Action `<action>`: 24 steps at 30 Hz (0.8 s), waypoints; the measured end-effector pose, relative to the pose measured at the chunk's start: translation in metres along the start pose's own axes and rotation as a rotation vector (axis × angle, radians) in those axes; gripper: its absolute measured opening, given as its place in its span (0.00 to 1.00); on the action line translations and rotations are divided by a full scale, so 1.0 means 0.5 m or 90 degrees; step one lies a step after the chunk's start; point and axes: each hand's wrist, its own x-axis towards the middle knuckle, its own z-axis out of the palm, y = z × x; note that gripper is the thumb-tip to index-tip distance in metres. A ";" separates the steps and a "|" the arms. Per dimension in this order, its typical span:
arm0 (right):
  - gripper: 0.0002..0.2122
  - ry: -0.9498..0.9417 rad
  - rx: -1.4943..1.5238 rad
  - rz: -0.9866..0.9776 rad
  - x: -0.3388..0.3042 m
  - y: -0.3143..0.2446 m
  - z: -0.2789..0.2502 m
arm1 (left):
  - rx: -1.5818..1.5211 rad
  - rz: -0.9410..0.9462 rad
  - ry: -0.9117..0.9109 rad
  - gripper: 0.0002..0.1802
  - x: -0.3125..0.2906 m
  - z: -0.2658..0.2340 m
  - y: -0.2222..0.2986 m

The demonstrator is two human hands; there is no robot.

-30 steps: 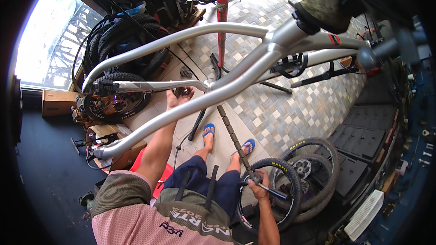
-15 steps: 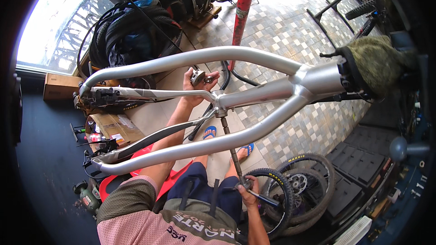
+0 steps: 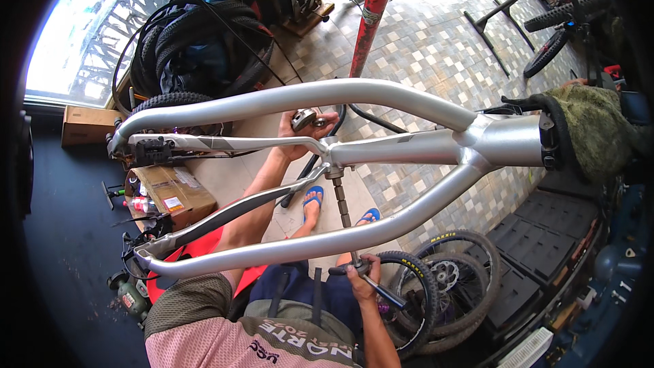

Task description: The person works on a bicycle frame mounted on a repair stand. They wipe the frame with a cloth, then use a headset press tool to press a headset into the frame's head tube. The person repeatedly positions and operates the press tool on the head tube area.

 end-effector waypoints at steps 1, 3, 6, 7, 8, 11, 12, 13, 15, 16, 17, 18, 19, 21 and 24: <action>0.23 0.012 -0.024 -0.011 0.000 -0.003 0.004 | 0.020 -0.005 -0.021 0.32 0.001 0.007 0.000; 0.23 0.012 -0.010 0.001 0.009 -0.033 0.026 | 0.066 -0.010 -0.061 0.30 -0.001 0.013 0.008; 0.23 0.009 0.050 0.004 0.027 -0.102 0.080 | 0.090 -0.010 -0.054 0.29 -0.002 0.014 0.012; 0.23 0.006 0.076 0.003 0.032 -0.112 0.091 | 0.093 -0.011 -0.057 0.29 -0.002 0.014 0.015; 0.22 0.006 0.057 0.006 0.033 -0.106 0.090 | 0.094 -0.009 -0.057 0.29 -0.002 0.016 0.015; 0.22 -0.009 0.031 0.012 0.038 -0.070 0.079 | 0.093 -0.012 -0.074 0.29 0.000 0.023 0.016; 0.23 -0.025 0.043 0.011 0.038 -0.059 0.072 | 0.089 -0.018 -0.092 0.30 0.005 0.028 0.016; 0.25 -0.039 0.055 0.010 0.039 -0.047 0.066 | 0.086 -0.025 -0.109 0.30 0.010 0.034 0.016; 0.32 -0.051 0.019 -0.012 0.049 -0.014 0.055 | 0.097 -0.044 -0.115 0.31 0.009 0.014 0.022; 0.35 -0.060 0.010 -0.011 0.049 -0.003 0.047 | 0.104 -0.053 -0.117 0.32 0.007 0.004 0.024; 0.38 -0.065 0.002 -0.010 0.051 0.002 0.042 | 0.113 -0.056 -0.104 0.32 0.007 0.003 0.021; 0.40 -0.073 0.002 0.002 0.051 0.005 0.037 | 0.122 -0.060 -0.092 0.33 0.007 0.002 0.018; 0.41 -0.074 -0.009 0.011 0.052 0.009 0.032 | 0.131 -0.064 -0.080 0.33 0.008 0.002 0.015; 0.42 -0.072 -0.040 0.021 0.053 0.027 0.021 | 0.109 -0.066 -0.103 0.33 0.006 -0.001 0.015; 0.41 -0.064 -0.036 0.073 0.052 0.017 0.024 | 0.073 -0.059 -0.135 0.34 0.001 -0.022 0.016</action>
